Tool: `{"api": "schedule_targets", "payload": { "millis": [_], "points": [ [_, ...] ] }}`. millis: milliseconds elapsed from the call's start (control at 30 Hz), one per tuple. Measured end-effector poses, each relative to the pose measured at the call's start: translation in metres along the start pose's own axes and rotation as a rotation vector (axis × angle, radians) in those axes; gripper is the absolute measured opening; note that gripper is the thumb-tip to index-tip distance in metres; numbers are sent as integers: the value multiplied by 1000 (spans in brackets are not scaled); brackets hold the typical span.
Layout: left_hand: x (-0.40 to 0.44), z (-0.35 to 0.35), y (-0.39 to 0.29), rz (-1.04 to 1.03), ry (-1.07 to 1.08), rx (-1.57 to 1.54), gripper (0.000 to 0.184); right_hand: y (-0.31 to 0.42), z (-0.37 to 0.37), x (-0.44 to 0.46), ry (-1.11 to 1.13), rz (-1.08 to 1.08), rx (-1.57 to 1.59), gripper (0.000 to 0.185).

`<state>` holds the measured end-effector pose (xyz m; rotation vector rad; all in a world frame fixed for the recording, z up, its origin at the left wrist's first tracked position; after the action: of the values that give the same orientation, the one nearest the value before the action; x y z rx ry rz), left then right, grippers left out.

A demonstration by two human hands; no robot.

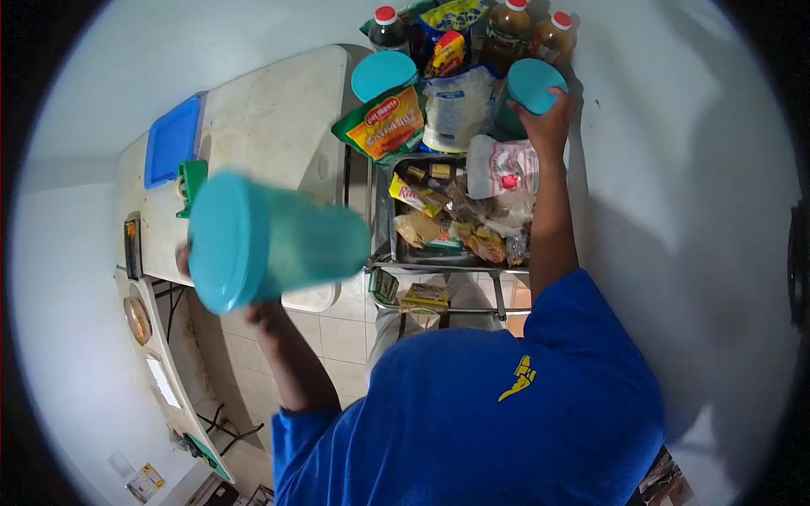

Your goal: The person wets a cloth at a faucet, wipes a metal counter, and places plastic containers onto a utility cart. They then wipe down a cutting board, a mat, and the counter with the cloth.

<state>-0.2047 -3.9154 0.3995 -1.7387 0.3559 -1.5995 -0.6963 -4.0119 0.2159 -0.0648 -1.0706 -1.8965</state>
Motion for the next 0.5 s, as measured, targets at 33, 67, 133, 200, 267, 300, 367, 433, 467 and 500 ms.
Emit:
{"api": "schedule_targets", "payload": {
  "millis": [33, 67, 133, 200, 267, 300, 367, 433, 467, 500],
  "points": [
    [14, -27, -1, -41, 26, -47, 98, 6, 6, -3, 40, -17, -34, 80],
    [28, -54, -2, -81, 53, -96, 100, 12, 13, -5, 77, -34, -69, 80],
    [54, -102, -5, -134, 144, -62, 99, 30, 25, -2, 202, 63, -50, 80],
    [78, -159, -16, -197, 262, -99, 95, 70, 50, 8, 361, 130, 233, 81],
    [88, -215, -33, -232, 399, -230, 85, 142, 92, 24, 549, 165, 780, 85],
    [90, -240, -38, -212, 458, -301, 82, 171, 105, 34, 549, 224, 912, 102],
    [93, -284, -41, -149, 544, -410, 80, 213, 128, 49, 547, 344, 1175, 136],
    [98, -316, -32, -81, 591, -481, 78, 215, 140, 75, 304, 430, 754, 130],
    [96, -326, -18, -53, 625, -490, 77, 212, 144, 87, 183, 463, 543, 127],
    [97, -337, -1, -33, 667, -481, 75, 204, 146, 95, 158, 486, 563, 113]
  ]
}}
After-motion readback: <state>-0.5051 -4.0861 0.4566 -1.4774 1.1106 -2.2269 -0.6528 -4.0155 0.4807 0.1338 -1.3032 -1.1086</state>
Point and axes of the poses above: each hand's wrist, its own x-axis towards the middle knuckle, its own z-axis out of the back of the hand, y = z × x, the point moved 7 cm from there along x, towards the middle knuckle, and after that the axes turned 10 degrees about -z, right-handed, at the moved point
